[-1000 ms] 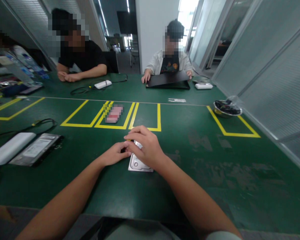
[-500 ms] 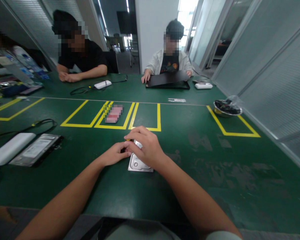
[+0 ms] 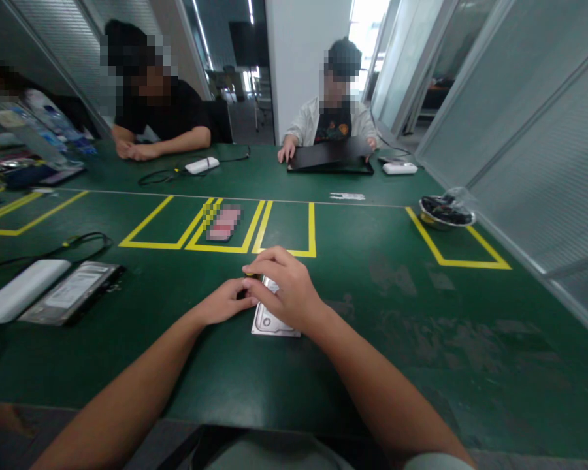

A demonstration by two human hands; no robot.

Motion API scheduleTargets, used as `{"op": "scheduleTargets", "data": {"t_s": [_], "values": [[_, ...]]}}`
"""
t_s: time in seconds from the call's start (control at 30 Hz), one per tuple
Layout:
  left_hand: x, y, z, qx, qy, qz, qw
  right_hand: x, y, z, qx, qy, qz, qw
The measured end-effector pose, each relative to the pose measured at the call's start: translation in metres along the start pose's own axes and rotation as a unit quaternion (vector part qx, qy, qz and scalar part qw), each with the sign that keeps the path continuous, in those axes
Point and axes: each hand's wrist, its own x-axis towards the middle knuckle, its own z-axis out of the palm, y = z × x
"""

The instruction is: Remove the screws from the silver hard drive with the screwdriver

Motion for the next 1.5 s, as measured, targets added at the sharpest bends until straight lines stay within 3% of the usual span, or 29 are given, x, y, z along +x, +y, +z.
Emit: {"op": "scheduleTargets", "data": {"t_s": [0.33,1.5], "values": [[0.0006,0.0002,0.0000,-0.002,-0.004,-0.007,1.000,0.0000,-0.0007,-0.0012,-0.001,-0.025,-0.023,0.999],[0.0009,-0.0019,0.0013,0.005,-0.003,-0.010,1.000,0.0003,-0.0005,-0.0007,-0.005,-0.026,-0.017,1.000]]}}
